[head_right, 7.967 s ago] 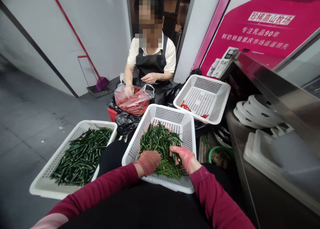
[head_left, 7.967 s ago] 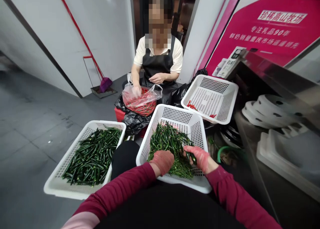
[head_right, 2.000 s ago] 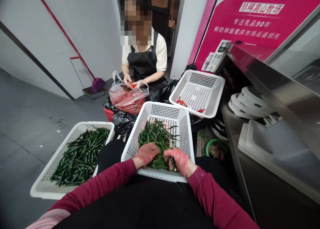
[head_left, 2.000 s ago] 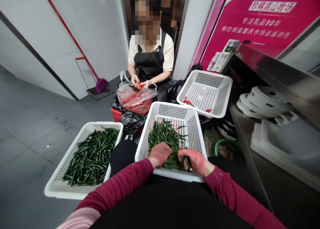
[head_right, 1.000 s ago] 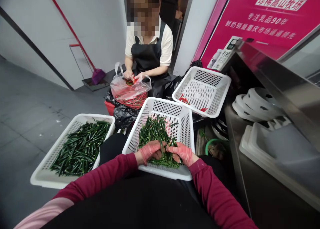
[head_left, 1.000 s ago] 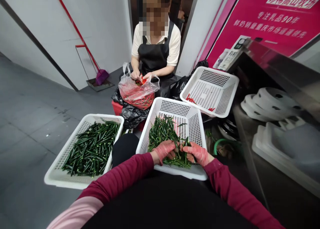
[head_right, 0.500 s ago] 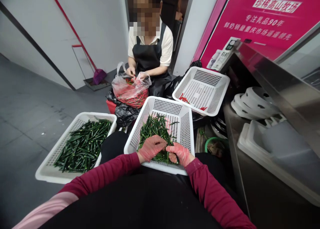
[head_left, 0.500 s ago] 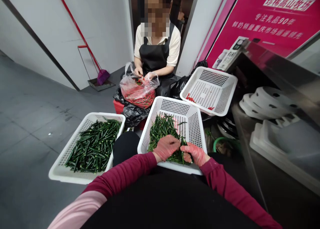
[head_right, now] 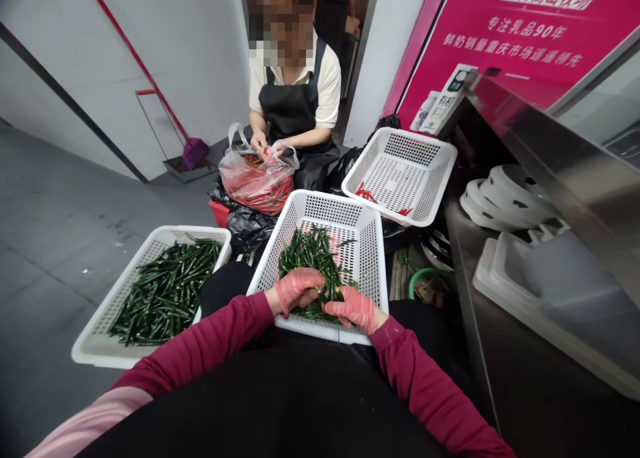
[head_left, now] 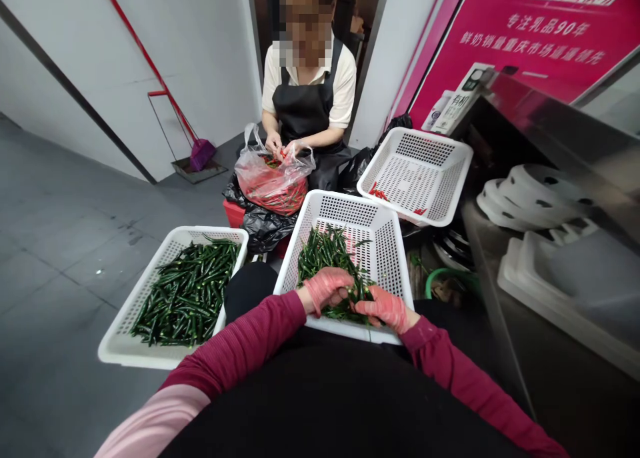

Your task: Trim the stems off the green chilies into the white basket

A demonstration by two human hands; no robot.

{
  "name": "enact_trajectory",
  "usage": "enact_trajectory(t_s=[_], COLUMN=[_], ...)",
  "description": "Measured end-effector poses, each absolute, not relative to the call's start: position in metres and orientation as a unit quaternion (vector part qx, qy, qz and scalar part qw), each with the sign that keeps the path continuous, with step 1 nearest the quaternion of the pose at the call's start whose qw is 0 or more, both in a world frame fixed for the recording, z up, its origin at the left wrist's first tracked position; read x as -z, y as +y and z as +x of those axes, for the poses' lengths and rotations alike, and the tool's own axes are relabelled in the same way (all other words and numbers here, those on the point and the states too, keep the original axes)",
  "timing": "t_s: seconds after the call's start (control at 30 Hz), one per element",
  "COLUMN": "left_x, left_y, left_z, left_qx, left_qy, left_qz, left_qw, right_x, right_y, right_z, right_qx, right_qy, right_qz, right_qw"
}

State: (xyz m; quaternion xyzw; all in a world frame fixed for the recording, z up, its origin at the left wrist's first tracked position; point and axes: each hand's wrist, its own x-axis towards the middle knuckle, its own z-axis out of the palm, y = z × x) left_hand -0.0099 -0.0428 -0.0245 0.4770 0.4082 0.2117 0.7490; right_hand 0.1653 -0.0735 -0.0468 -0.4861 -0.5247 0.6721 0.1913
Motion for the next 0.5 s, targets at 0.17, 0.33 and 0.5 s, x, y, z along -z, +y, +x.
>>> enact_trajectory(t_s=[0.17, 0.33, 0.5], left_x=[0.032, 0.037, 0.057], left_y=[-0.045, -0.055, -0.058], left_z=[-0.005, 0.011, 0.016], left_qx=[-0.185, -0.086, -0.14], left_qy=[0.453, 0.438, 0.476], left_qz=[0.526, 0.568, 0.577], left_qw=[0.696, 0.692, 0.649], right_x=[0.047, 0.056, 0.059], right_y=[-0.061, -0.07, -0.082], right_z=[0.179, 0.162, 0.153], right_qx=[-0.612, -0.598, -0.29], right_qy=[-0.445, -0.449, -0.636], right_qz=[-0.562, -0.552, -0.637], right_qw=[0.334, 0.368, 0.326])
